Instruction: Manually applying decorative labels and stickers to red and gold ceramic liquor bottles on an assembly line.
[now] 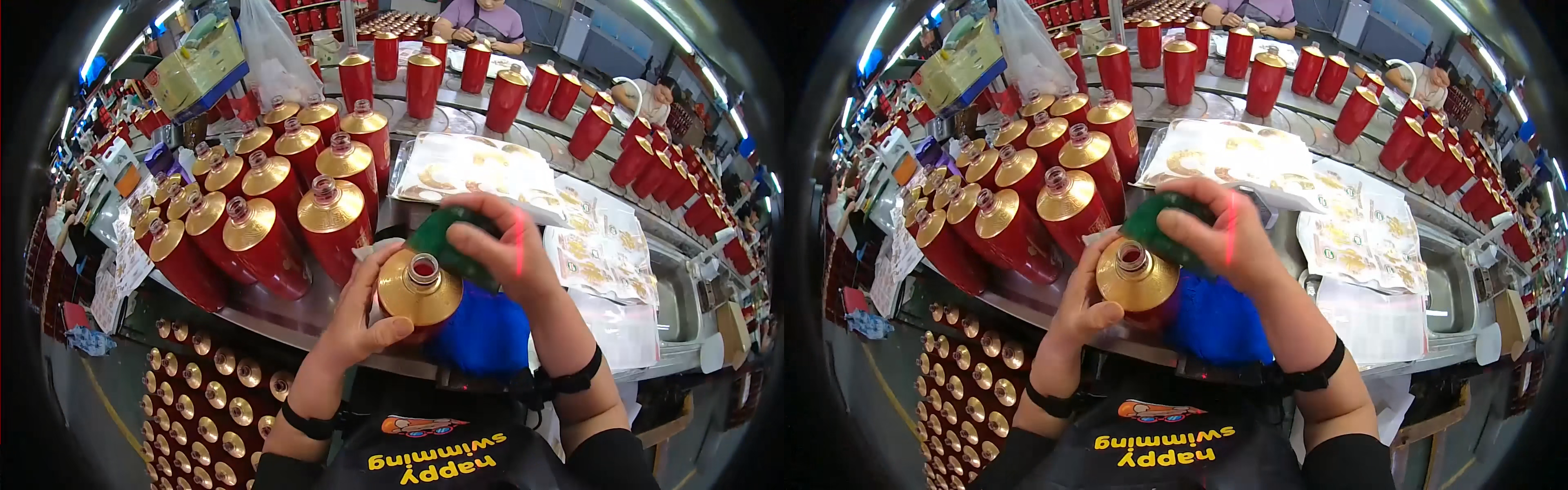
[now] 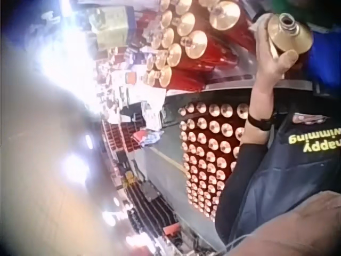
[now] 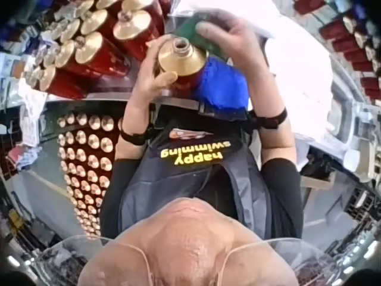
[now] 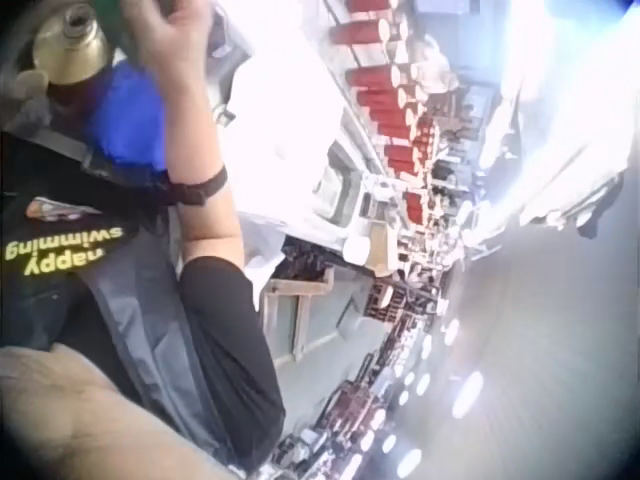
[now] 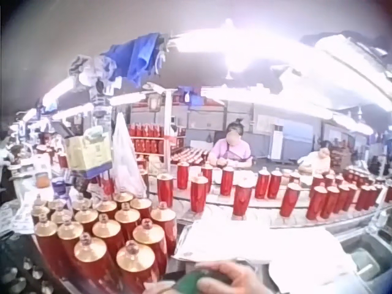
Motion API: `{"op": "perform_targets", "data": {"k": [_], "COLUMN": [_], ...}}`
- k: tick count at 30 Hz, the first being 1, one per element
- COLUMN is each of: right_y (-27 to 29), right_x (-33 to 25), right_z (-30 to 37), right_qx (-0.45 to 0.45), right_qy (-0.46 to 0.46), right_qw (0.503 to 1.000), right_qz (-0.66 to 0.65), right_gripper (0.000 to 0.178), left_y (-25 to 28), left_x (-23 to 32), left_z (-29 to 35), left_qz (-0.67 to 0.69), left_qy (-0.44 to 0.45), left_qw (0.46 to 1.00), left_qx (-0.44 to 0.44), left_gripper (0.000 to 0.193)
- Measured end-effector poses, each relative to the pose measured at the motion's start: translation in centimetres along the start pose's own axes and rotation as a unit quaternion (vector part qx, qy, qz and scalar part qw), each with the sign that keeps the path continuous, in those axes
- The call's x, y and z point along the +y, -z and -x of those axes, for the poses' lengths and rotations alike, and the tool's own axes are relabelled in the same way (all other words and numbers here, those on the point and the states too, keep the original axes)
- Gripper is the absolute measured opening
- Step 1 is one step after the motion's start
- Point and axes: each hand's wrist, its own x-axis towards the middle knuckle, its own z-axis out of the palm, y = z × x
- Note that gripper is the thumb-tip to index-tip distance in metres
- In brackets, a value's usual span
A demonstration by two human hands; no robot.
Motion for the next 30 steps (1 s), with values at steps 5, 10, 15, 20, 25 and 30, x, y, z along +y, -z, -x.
{"op": "perform_targets", "data": {"k": [5,10,15,20,25,30], "right_y": [0.0,-0.1,-0.4,-0.6,-1.0,-1.2], "right_x": [0.0,-0.3,-0.3,0.1,0.9,1.4], "right_z": [-0.3,-0.7,-0.5,-0.3,-0.5,-0.5], "right_qx": [0.021,0.023,-0.032,-0.031,-0.026,-0.023], "right_qy": [-0.024,0.003,-0.002,-0.027,-0.041,-0.029], "right_qw": [0.995,0.998,0.999,0.998,0.999,0.998], "right_qz": [-0.09,0.058,0.014,-0.04,-0.019,-0.05], "right_gripper": [0.033,0.031,0.032,0.03,0.029,0.027], "left_y": [-1.0,0.0,0.4,-0.7,0.2,-0.6], "left_x": [-0.4,-0.8,-0.9,-2.3,-3.0,-2.6], "left_z": [-0.2,-1.0,-1.1,-0.8,0.7,2.2], "left_qz": [-0.071,0.029,0.052,-0.036,-0.416,-0.491], "left_qy": [-0.039,-0.004,0.006,-0.187,-0.307,-0.363], "left_qw": [0.996,1.0,0.998,0.978,0.847,0.773], "left_qx": [0.049,-0.005,-0.024,0.082,0.127,0.173], "left_gripper": [0.089,0.085,0.09,0.1,0.079,0.048]}}
